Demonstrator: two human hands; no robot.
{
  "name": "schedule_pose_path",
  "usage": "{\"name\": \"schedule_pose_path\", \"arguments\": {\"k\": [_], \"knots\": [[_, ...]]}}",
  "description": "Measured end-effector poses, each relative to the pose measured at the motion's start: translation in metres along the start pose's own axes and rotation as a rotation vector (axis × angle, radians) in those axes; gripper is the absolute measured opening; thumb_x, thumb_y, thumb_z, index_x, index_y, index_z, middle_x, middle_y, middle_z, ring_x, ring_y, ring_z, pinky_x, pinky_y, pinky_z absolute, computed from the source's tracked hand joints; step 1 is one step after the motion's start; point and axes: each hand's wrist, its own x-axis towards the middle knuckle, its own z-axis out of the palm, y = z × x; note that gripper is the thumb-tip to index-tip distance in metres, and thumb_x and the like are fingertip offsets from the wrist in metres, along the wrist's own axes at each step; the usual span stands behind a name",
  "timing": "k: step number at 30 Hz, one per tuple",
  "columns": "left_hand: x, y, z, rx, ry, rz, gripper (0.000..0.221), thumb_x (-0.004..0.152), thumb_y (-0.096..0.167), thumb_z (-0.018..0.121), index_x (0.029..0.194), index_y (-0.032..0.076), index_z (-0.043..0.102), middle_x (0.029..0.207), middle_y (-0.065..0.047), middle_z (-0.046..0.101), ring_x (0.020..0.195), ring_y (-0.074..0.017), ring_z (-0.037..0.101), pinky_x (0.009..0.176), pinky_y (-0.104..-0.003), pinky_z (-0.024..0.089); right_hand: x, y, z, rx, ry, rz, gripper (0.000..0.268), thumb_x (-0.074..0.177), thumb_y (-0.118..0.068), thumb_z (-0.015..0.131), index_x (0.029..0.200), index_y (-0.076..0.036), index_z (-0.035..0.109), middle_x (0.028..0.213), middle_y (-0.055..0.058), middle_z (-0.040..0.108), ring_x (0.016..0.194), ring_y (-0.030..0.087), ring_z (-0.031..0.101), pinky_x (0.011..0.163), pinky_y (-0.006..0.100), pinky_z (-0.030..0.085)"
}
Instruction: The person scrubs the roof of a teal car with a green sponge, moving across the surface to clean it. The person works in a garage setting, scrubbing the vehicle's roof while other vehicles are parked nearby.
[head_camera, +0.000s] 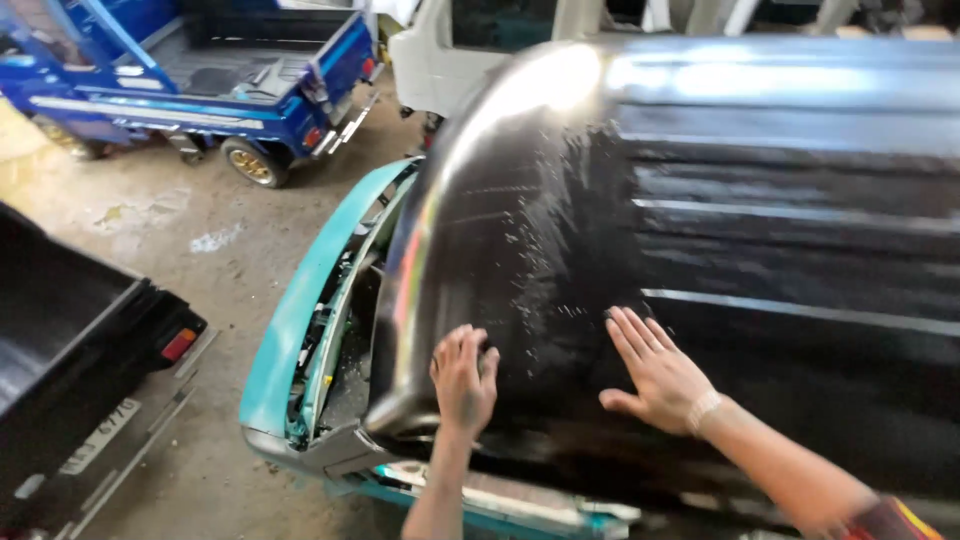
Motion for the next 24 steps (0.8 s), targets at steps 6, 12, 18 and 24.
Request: {"name": "schedule_pose_path", "arguments": {"k": [6,12,18,24], "knots": [[-0.019,0.013,-0.004,-0.07,0.258,-0.008,0.026,0.097,0.034,0.054,0.11,0.015,0.064,0.119,-0.008,0.063,0.108,-0.0271,0.06,0.091,-0.038,0.043,0.202,0.105,0.064,0.176,-0.085,0.101,0.099,0.085,-0.065,0.054,0.143,0.012,0.029,0.145,0.032,0.039,0.134,0.046,0.038,0.108,0.054,0.032],[-0.023,0.005,0.007,-0.097,0.301,-0.047,0.022,0.092,0.031,0.057,0.106,0.015,0.065,0.113,-0.005,0.067,0.112,-0.0246,0.062,0.096,-0.04,0.041,0.199,0.092,0.078,0.167,-0.354,0.313,0.104,0.091,-0.076,0.018,0.154,0.007,0.003,0.163,0.025,0.0,0.152,0.038,0.0,0.122,0.048,0.004],[-0.021,0.002,0.028,-0.014,0.363,-0.037,0.021,0.087,0.032,0.063,0.104,0.021,0.067,0.113,0.0,0.068,0.109,-0.0209,0.064,0.098,-0.04,0.042,0.101,0.064,0.022,0.174,-0.295,-0.198,0.109,0.09,-0.075,0.042,0.157,-0.002,-0.004,0.166,0.014,-0.005,0.153,0.026,-0.007,0.121,0.039,-0.002],[-0.078,-0.078,0.155,0.117,0.595,0.015,0.018,0.085,0.031,0.052,0.088,0.042,0.067,0.099,0.022,0.065,0.093,-0.0039,0.069,0.082,-0.035,0.051,0.281,0.218,0.139,0.195,-0.28,0.249,0.091,0.093,-0.063,0.038,0.154,0.001,0.017,0.162,0.025,0.014,0.15,0.039,0.015,0.12,0.049,0.015]]}}
